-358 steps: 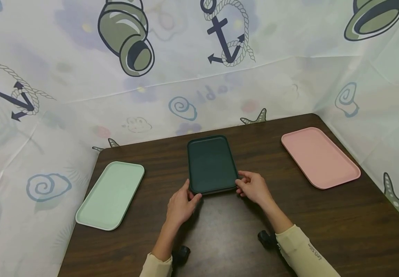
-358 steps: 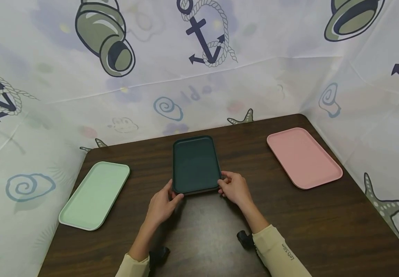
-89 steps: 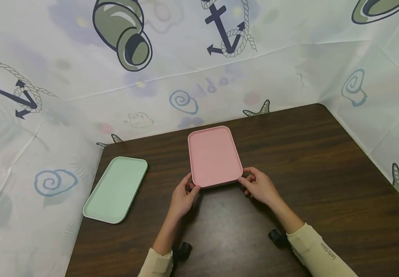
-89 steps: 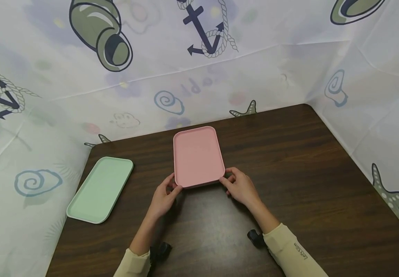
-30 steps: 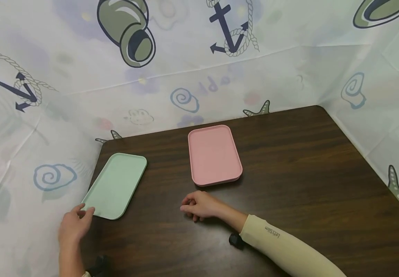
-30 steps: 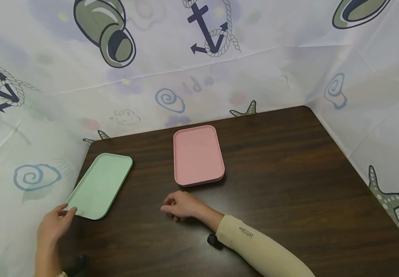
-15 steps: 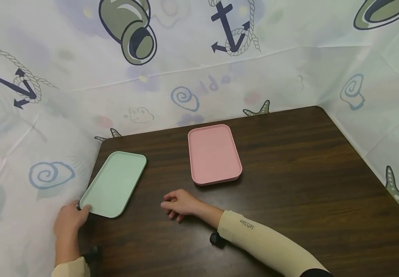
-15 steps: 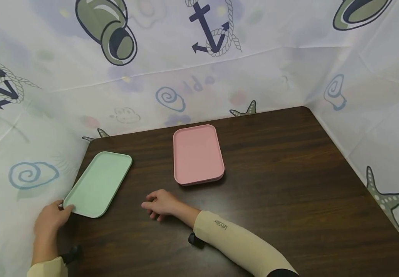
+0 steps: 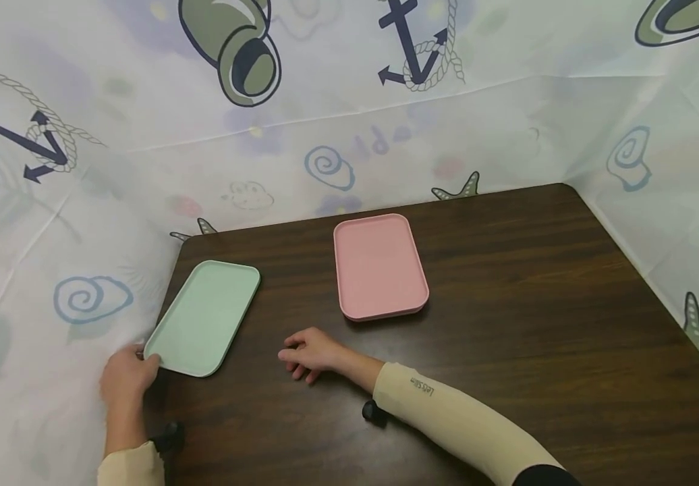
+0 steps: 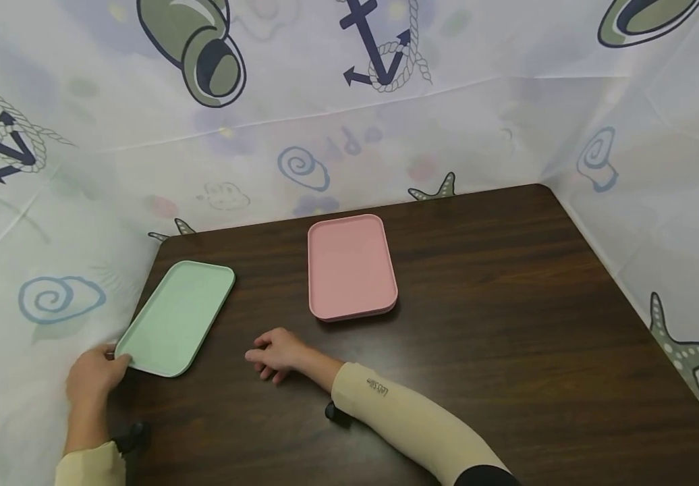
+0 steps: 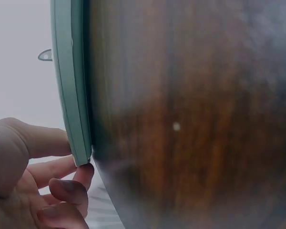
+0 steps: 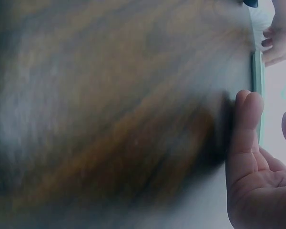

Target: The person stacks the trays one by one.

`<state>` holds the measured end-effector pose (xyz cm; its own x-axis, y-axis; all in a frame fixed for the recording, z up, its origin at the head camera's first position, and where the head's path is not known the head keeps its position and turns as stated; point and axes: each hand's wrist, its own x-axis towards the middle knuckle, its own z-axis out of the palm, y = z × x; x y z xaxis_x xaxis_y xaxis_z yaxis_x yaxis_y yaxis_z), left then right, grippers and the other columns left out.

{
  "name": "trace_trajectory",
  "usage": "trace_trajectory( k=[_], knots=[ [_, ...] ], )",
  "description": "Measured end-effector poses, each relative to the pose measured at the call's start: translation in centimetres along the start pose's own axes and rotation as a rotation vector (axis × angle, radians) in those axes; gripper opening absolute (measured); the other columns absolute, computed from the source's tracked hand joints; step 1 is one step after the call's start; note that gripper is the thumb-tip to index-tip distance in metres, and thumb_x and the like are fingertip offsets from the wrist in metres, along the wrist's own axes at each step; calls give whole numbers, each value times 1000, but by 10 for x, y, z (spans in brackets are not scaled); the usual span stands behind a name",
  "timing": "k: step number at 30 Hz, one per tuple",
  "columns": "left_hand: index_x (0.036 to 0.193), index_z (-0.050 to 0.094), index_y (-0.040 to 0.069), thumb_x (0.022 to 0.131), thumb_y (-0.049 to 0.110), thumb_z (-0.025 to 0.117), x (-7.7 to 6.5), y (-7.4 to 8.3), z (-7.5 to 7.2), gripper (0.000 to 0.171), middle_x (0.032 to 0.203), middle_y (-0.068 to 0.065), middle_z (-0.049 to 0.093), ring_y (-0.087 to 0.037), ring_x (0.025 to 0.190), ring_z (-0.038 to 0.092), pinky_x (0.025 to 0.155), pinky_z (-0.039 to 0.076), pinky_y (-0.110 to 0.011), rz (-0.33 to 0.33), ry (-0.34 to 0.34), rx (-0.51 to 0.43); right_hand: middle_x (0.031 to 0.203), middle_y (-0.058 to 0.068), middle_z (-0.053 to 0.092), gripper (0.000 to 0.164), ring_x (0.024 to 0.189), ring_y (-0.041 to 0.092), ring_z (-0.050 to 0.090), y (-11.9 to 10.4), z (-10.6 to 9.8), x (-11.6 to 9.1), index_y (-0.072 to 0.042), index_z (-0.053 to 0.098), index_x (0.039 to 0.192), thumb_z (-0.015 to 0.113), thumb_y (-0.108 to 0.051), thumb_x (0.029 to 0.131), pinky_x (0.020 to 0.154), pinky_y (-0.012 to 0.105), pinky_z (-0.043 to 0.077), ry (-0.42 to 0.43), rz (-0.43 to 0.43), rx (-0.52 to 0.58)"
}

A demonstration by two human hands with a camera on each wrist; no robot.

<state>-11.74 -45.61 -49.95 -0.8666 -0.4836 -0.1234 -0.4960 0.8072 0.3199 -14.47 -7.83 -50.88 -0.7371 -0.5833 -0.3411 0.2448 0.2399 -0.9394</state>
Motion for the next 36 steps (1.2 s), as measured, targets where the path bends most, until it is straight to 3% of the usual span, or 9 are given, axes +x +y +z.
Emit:
trace_trajectory(
  k=[6,12,18,23,28,31,36],
  knots=[
    [132,52,-5,86,23,51,-2,0,-3,53,124,-28,57,-48,102,54,72,44,-52,24,-43,22,86,17,71,44,78,35,71,0,-4,2,4,55,132,66,-18,95,45,30,51,-8,10,-6],
    [121,57,-7,87,24,53,-10,1,-5,45,116,-29,61,-46,97,56,70,44,-49,61,-86,10,86,17,71,44,79,35,71,0,-5,3,3,55,133,66,-18,95,46,32,51,-10,5,-9],
    [108,63,-10,90,24,57,-28,6,-2,39,103,-30,63,-40,86,59,66,44,-41,132,-132,-33,84,15,71,45,76,32,71,0,-5,4,3,54,134,65,-18,96,44,29,50,-12,5,-27],
    [118,58,-16,94,25,57,-50,15,5,48,101,-28,66,-38,90,61,70,47,-39,145,-215,-104,83,15,71,46,71,29,71,2,-3,4,4,53,135,65,-16,95,43,28,49,-4,-7,-27],
    [135,44,-15,96,25,56,-71,35,15,57,103,-24,68,-45,105,58,84,46,-51,91,-304,-220,83,17,70,51,74,33,71,2,-1,2,5,49,138,65,-16,95,44,28,50,-6,-11,3],
    [141,37,-14,96,22,54,-82,46,22,59,100,-21,70,-47,111,55,90,42,-56,72,-321,-283,83,16,70,53,74,33,71,2,0,2,5,47,140,65,-17,95,44,29,51,1,-8,3],
    [142,33,-15,98,17,52,-96,57,28,58,96,-17,71,-44,112,55,91,42,-54,97,-308,-305,81,17,70,52,71,34,71,3,2,5,7,46,138,64,-12,93,43,28,50,51,-12,43]
  ],
)
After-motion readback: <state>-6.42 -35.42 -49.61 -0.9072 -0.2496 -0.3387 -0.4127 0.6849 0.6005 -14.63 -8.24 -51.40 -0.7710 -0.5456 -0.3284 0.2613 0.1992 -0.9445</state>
